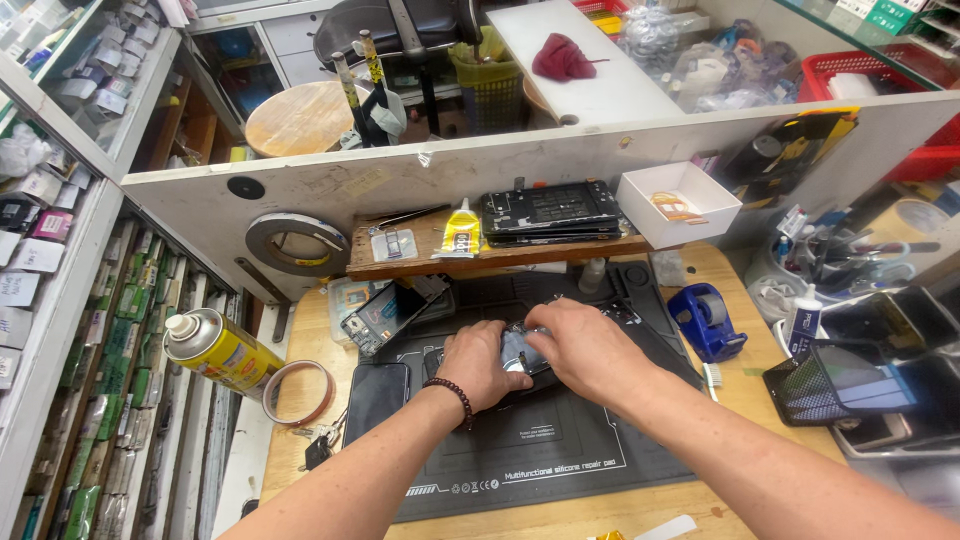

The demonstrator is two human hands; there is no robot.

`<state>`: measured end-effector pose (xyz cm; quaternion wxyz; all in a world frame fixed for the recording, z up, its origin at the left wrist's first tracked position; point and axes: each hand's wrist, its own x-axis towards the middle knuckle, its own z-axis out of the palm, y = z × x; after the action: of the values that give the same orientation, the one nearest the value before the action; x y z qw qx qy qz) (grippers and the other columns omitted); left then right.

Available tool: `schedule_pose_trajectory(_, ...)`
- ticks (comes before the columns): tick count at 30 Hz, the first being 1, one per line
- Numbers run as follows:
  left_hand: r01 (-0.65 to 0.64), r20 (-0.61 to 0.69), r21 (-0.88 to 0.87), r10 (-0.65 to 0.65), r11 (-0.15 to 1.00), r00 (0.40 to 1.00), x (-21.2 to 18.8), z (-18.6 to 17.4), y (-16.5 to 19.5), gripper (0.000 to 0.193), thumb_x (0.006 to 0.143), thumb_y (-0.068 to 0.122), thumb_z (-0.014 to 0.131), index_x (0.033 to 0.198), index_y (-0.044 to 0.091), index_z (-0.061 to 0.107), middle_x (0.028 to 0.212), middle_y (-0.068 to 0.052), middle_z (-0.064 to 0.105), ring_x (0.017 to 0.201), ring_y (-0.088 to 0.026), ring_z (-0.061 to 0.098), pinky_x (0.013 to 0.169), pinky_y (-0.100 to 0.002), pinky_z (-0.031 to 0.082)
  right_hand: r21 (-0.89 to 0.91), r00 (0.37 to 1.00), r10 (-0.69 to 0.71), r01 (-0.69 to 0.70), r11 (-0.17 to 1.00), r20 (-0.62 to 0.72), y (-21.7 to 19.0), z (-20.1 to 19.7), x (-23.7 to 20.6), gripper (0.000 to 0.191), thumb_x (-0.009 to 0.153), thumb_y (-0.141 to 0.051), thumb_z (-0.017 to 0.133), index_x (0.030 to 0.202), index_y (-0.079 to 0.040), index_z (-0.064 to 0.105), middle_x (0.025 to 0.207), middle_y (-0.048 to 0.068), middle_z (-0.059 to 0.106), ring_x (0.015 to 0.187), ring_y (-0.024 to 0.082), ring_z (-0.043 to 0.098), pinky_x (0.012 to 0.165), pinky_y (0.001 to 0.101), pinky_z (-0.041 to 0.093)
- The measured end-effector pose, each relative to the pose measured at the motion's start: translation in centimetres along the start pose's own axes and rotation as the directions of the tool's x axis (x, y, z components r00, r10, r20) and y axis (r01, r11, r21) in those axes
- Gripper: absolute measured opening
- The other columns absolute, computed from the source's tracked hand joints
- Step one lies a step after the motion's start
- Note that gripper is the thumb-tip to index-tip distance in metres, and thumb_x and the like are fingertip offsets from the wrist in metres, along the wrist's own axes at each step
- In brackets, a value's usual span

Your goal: The person works at a repair bench on a smartphone placed on a silicone repair mat. They hold the phone steady with one hand while using a small pry tool to work around the edge of the device, prying at the casing and manipulating small components, occasionally repositioning the phone and setting parts aside on the mat.

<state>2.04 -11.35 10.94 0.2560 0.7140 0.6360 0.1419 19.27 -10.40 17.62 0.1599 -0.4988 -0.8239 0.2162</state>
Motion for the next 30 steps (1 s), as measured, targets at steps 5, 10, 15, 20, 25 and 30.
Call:
schedule_pose_trajectory(5,0.0,-0.013,-0.006,0.0,1.0,1.0,0.0,0.0,-0.1,0.087,0.063,0.037,0.094,0.133,0.0,0.059,0.129,-0.017,0.064,0.126,-0.035,0.056,0.108,-0.046,0.04,-0.024,0.999,0.048,-0.048,0.999,-0.01,0.0,-0.1,0.2,0.022,0.091,-0.011,0.059,0.107,-0.005,0.072,0.103,0.018,0.072,0.101,0.038,0.069,0.088,0.0467,0.053)
schedule_pose_trajectory(10,0.001,-0.013,-0.012,-0.001,1.0,1.0,0.0,-0.1,0.0,0.087,0.063,0.037,0.094,0.133,0.0,0.059,0.129,-0.017,0.064,0.125,-0.035,0.056,0.108,-0.046,0.04,-0.042,0.998,0.065,-0.064,0.997,0.017,0.3,-0.3,0.4,0.026,0.083,-0.007,0.063,0.107,-0.004,0.072,0.101,0.02,0.073,0.1,0.038,0.069,0.089,0.0454,0.054)
schedule_pose_trajectory(15,0.002,0.002,-0.006,-0.002,1.0,1.0,0.0,-0.1,0.1,0.085,0.064,0.036,0.094,0.133,0.0,0.06,0.128,-0.016,0.065,0.125,-0.035,0.057,0.109,-0.046,0.04,0.059,0.989,0.121,-0.127,0.99,0.089,0.3,-0.2,0.5,0.034,0.08,0.002,0.055,0.108,-0.007,0.073,0.102,0.016,0.076,0.099,0.034,0.073,0.087,0.0421,0.056)
schedule_pose_trajectory(20,-0.006,-0.022,-0.012,0.006,1.0,1.0,0.0,0.0,0.1,0.086,0.063,0.036,0.094,0.133,0.0,0.059,0.129,-0.017,0.065,0.126,-0.035,0.056,0.107,-0.046,0.041,0.086,0.988,0.121,-0.129,0.988,0.097,0.3,-0.4,0.5,0.031,0.081,0.0,0.058,0.108,-0.007,0.073,0.1,0.015,0.077,0.098,0.032,0.074,0.087,0.0406,0.056)
schedule_pose_trajectory(25,-0.005,-0.025,-0.015,0.004,1.0,1.0,-0.1,0.0,0.0,0.086,0.063,0.036,0.094,0.133,0.0,0.059,0.129,-0.017,0.065,0.126,-0.035,0.056,0.108,-0.046,0.04,0.05,0.977,0.166,-0.174,0.984,0.133,1.1,-0.6,0.6,0.025,0.087,-0.007,0.067,0.111,-0.008,0.073,0.101,0.014,0.076,0.098,0.029,0.073,0.086,0.0386,0.056)
schedule_pose_trajectory(30,-0.011,-0.033,-0.025,0.01,1.0,0.999,-0.2,0.0,-0.1,0.085,0.063,0.036,0.094,0.132,-0.001,0.06,0.128,-0.017,0.065,0.124,-0.035,0.056,0.108,-0.046,0.04,0.191,0.975,0.152,-0.182,0.964,0.164,2.4,-0.8,1.4,0.034,0.081,0.006,0.059,0.108,-0.005,0.075,0.097,0.009,0.08,0.092,0.02,0.076,0.084,0.0335,0.059)
